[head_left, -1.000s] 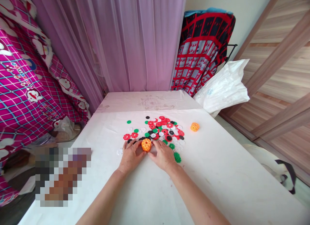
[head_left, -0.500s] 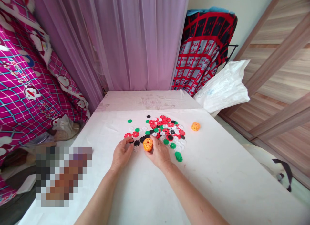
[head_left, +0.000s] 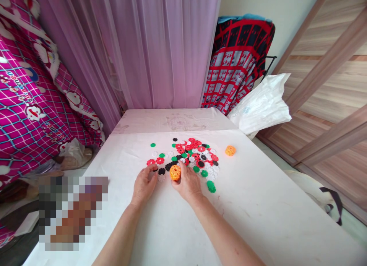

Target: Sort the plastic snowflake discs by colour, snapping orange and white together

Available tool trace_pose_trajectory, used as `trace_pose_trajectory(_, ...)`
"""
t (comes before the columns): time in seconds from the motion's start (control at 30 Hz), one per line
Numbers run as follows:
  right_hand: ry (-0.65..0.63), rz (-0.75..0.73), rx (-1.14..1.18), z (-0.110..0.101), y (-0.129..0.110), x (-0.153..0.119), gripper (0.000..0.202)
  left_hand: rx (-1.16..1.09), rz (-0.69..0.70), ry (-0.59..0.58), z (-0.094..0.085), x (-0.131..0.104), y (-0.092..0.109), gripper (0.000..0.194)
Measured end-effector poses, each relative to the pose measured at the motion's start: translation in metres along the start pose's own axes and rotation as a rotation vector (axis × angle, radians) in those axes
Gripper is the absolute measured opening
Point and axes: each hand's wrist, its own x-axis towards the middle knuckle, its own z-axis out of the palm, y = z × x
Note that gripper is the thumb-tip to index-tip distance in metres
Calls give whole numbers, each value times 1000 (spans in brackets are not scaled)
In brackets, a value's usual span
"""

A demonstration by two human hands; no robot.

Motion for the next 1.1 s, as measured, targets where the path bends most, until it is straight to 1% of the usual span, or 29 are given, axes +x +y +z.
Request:
trace_pose_trajectory(0.17, 40, -29, 5, 8, 4, 1, 66, 31, 31, 14, 0, 0, -1, 34)
trace_pose_trajectory(0.3, 76, -54, 26, 9, 6, -1, 61, 73, 54, 20, -1, 0, 0, 32)
trace_pose_trajectory(0.5, 51, -14, 32, 2, 10, -2, 61, 80, 47, 15, -1, 0, 1, 32)
trace_pose_trajectory(0.67, 59, 8, 24, -5, 21, -1, 65, 91, 29, 16, -1, -1, 1, 31)
trace_pose_trajectory(0.77, 91, 22, 42, -12, 37, 0, 65, 103, 31, 8, -3, -1, 2, 32)
trace_pose_trajectory(0.83, 116, 43, 40, -19, 52, 0, 64, 113, 35, 0, -4, -1, 3, 32)
trace_pose_trajectory(0.93, 132, 121, -5, -31, 80, 3, 63, 134, 44, -14, -6, 0, 3, 33)
trace_pose_trajectory(1.1, 88, 266, -135, -53, 128, 9, 62, 148, 73, -7, -6, 1, 0, 33)
